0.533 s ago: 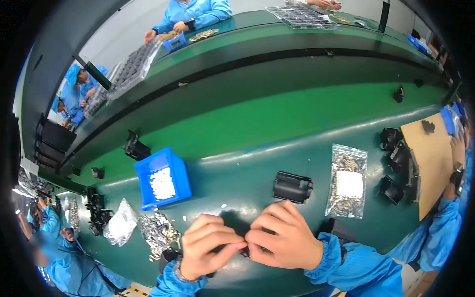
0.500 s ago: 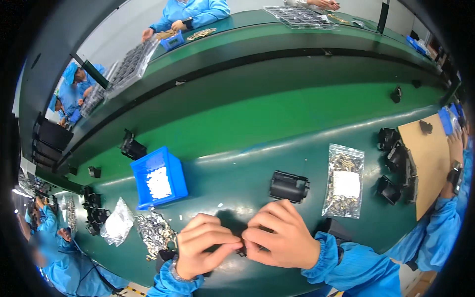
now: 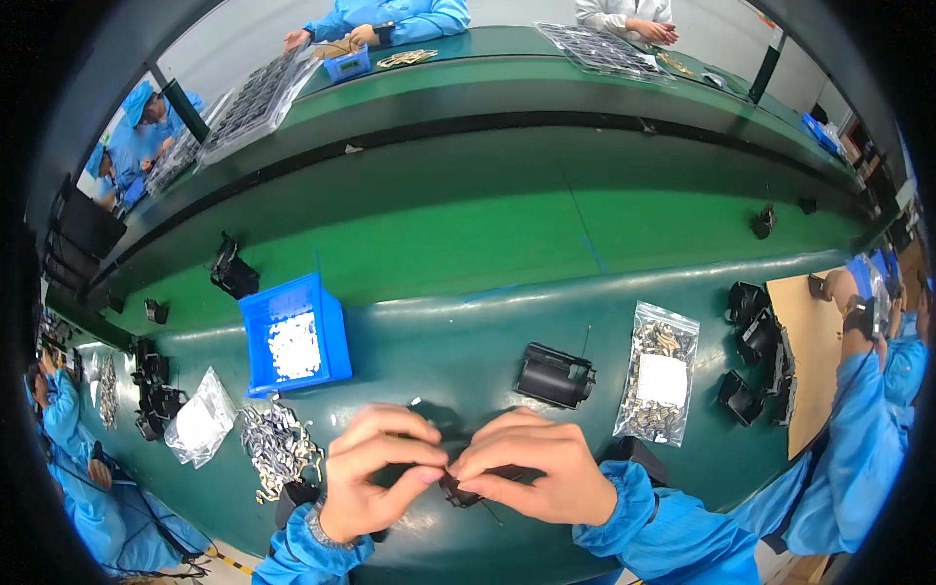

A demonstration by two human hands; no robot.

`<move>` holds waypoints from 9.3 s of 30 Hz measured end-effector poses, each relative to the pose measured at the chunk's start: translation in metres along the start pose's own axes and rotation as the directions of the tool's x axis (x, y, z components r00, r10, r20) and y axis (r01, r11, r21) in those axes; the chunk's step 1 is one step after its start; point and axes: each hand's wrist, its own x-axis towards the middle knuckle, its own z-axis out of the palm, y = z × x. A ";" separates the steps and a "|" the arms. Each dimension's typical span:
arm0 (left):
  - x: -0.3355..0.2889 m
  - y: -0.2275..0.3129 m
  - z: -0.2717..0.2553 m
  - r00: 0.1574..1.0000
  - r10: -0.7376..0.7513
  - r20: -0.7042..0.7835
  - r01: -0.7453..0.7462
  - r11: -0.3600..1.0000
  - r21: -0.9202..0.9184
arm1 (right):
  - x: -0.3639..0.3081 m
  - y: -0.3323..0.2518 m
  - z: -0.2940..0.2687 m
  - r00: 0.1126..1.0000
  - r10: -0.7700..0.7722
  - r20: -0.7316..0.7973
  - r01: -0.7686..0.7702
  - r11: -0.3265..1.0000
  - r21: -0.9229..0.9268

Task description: Assembling small electronic components and connecting wires at a factory workstation.

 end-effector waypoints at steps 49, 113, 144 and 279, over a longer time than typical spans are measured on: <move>-0.018 -0.019 -0.003 0.942 -0.028 0.335 -0.069 0.960 0.273 | 0.018 -0.010 -0.035 0.886 -0.080 0.456 0.232 0.929 -0.289; -0.016 -0.029 -0.012 0.939 0.109 0.327 -0.193 0.953 0.235 | 0.006 -0.012 -0.007 0.938 -0.083 0.337 0.223 0.889 -0.401; -0.018 -0.022 -0.005 0.961 0.188 0.205 -0.269 0.817 0.511 | 0.001 -0.003 0.008 0.954 0.129 0.270 -0.017 0.925 -0.379; -0.011 -0.022 -0.006 0.948 0.316 -0.043 -0.307 0.941 0.143 | 0.132 0.124 -0.157 0.813 0.254 -0.525 -0.563 0.574 -0.594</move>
